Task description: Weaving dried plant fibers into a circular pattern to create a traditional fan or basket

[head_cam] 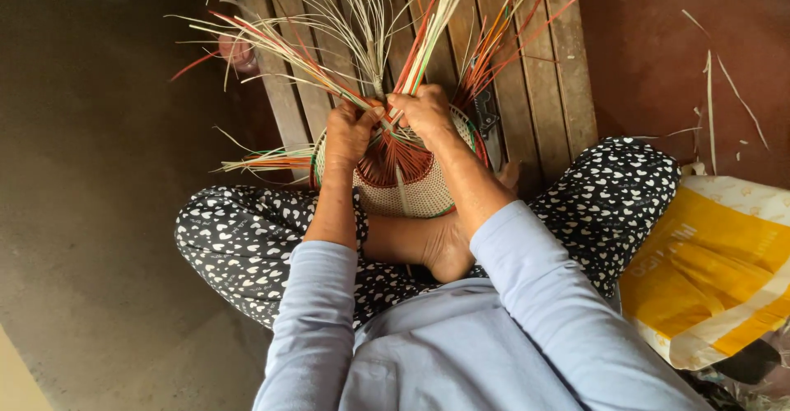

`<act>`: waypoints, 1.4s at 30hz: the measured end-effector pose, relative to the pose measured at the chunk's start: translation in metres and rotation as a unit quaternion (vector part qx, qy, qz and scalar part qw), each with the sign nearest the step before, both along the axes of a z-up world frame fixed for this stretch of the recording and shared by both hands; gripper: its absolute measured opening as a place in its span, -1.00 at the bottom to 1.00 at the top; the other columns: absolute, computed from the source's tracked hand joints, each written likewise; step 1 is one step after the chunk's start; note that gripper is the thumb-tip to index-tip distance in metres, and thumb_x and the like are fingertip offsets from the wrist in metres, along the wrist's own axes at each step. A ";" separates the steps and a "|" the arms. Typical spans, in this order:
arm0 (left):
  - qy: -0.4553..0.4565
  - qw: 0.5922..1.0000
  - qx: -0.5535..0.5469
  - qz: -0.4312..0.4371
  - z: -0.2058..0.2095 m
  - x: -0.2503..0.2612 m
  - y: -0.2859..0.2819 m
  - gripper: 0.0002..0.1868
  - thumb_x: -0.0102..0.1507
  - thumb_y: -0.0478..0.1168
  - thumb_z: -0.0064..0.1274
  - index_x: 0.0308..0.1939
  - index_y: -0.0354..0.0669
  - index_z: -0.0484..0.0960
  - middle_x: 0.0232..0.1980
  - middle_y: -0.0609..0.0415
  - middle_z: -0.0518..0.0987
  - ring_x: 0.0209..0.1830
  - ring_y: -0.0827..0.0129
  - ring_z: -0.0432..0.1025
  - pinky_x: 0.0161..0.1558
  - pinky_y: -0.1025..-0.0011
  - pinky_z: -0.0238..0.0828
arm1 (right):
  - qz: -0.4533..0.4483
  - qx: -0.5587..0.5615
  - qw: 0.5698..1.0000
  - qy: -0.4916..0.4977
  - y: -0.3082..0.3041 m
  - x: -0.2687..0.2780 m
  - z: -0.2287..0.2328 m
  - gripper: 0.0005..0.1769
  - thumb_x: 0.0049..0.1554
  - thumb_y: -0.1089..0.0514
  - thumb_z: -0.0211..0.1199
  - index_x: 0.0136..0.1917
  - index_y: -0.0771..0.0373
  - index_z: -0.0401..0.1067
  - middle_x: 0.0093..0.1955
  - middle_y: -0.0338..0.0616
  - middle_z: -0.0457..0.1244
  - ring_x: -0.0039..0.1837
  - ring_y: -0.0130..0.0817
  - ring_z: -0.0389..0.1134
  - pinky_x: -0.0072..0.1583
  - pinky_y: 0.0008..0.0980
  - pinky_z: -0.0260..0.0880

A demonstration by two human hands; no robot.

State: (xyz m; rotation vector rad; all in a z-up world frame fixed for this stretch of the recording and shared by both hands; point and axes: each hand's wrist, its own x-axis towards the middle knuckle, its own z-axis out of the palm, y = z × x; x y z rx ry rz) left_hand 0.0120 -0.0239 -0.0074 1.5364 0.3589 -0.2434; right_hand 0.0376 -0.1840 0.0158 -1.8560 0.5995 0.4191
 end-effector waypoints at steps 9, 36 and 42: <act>0.014 1.000 0.004 0.006 -0.005 -0.002 -0.002 -0.89 0.19 -0.32 0.30 -0.22 -0.16 0.73 -0.37 0.08 0.66 -0.41 0.53 0.50 -0.40 0.67 0.54 | 0.081 0.012 0.996 0.043 -0.006 -0.001 0.025 -0.52 -0.06 -0.25 0.42 -0.18 0.21 0.59 -0.46 -0.13 0.36 -0.19 -0.31 0.48 -0.03 -0.35 0.45; -0.038 0.991 0.111 -0.058 0.009 0.005 -0.015 -0.73 0.09 -0.41 0.30 -0.29 0.15 0.83 -0.35 0.09 0.71 -0.30 0.41 0.61 -0.15 0.44 0.57 | -0.018 0.137 0.989 -0.048 -0.012 -0.012 0.007 -0.67 0.11 0.06 0.38 -0.04 0.42 0.56 -0.43 -0.08 0.35 -0.48 -0.54 0.28 -0.43 -0.67 0.23; -0.066 0.885 0.365 -0.280 -0.004 0.012 -0.005 -0.67 0.40 0.05 0.00 0.01 -0.13 0.55 -0.26 -0.50 0.63 -0.08 -0.45 0.52 0.07 -0.35 0.41 | 0.102 0.036 0.987 -0.119 -0.008 -0.001 0.012 -0.73 0.13 0.03 0.42 -0.09 0.31 0.61 -0.46 -0.10 0.36 -0.40 -0.41 0.41 -0.26 -0.52 0.40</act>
